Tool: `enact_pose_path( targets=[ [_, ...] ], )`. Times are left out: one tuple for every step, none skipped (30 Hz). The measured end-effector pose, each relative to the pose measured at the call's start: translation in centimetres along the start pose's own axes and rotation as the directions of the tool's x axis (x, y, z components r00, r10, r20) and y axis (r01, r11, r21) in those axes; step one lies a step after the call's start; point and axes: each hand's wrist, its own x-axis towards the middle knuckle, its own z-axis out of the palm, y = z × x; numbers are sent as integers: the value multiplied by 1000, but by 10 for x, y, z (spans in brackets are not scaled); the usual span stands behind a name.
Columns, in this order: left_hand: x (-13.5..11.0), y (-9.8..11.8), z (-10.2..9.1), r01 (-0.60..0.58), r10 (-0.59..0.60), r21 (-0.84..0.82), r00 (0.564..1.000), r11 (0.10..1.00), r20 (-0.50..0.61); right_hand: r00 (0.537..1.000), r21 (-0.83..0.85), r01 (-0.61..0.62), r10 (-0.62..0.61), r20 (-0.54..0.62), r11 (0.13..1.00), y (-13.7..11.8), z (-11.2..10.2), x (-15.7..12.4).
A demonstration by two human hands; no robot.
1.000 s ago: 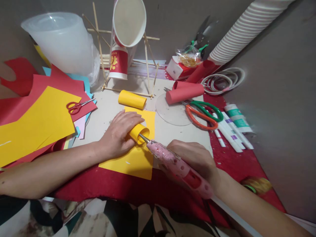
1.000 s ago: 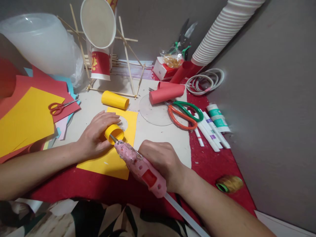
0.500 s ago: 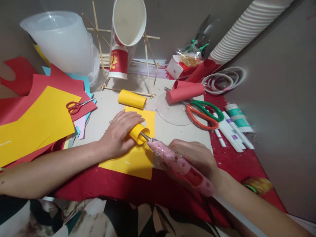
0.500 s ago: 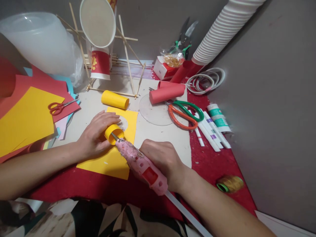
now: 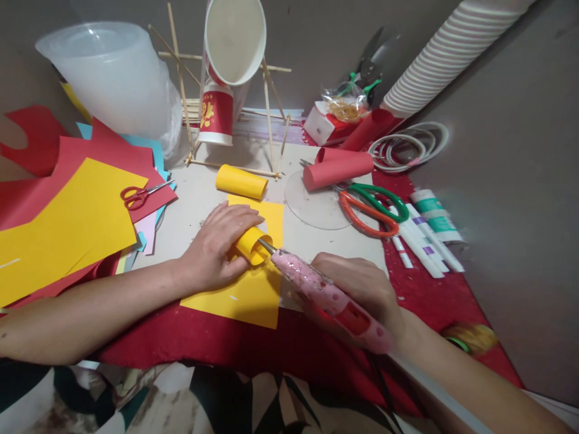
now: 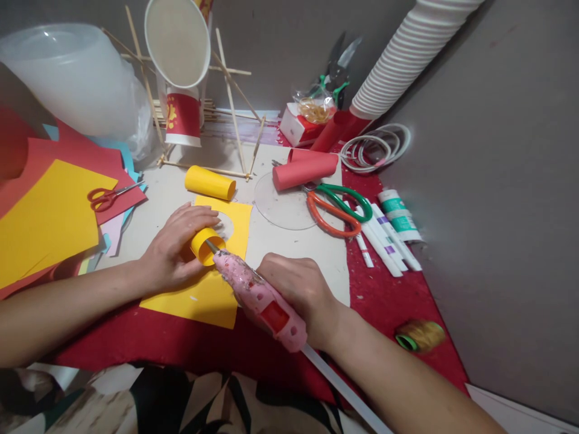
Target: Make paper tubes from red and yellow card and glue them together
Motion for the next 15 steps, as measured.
enact_pose_path(
  targets=[
    [0,0,0,4,-4,-3,1000,1000,6,1000,25,9,-9,-6,1000,-1,-1,2],
    [0,1,-1,10,-10,-8,1000,1000,11,1000,46,17,-16,-13,999,-2,-3,3],
    [0,1,-1,16,-16,-14,1000,1000,14,1000,62,25,-24,-15,998,-3,-4,4],
    [0,1,-1,20,-20,-20,1000,1000,14,999,67,30,-29,-14,997,-4,-4,6],
    [0,1,-1,24,-24,-24,1000,999,13,999,72,33,-32,-14,997,-4,-5,7],
    [0,1,-1,25,-24,-27,1000,999,11,999,77,35,-33,-18,996,-5,-5,8],
    [0,1,-2,23,-23,-28,1000,999,9,999,79,40,-38,-30,996,-5,-5,9],
    [0,1,-2,19,-19,-26,1000,999,6,998,78,45,-42,-46,996,-6,-5,10],
    [0,1,-2,17,-17,-24,1000,1000,2,997,78,53,-48,-63,996,-6,-5,11],
    [0,1,-2,16,-16,-21,1000,1000,-3,996,81,60,-54,-74,995,-7,-5,12],
    [1,1,-2,14,-14,-17,1000,1000,-8,995,88,67,-60,-76,994,-7,-5,13],
    [1,1,-2,13,-13,-13,1000,1000,-10,995,91,74,-67,-78,993,-7,-5,14],
    [1,1,-3,14,-14,-9,1000,1000,-9,994,92,82,-75,-78,992,-7,-5,15],
    [1,1,-3,16,-16,-3,1000,1000,-7,994,86,87,-80,-79,993,-6,-5,15],
    [1,2,-3,18,-18,3,1000,1000,-4,993,74,88,-82,-80,993,-6,-5,15]
  ],
)
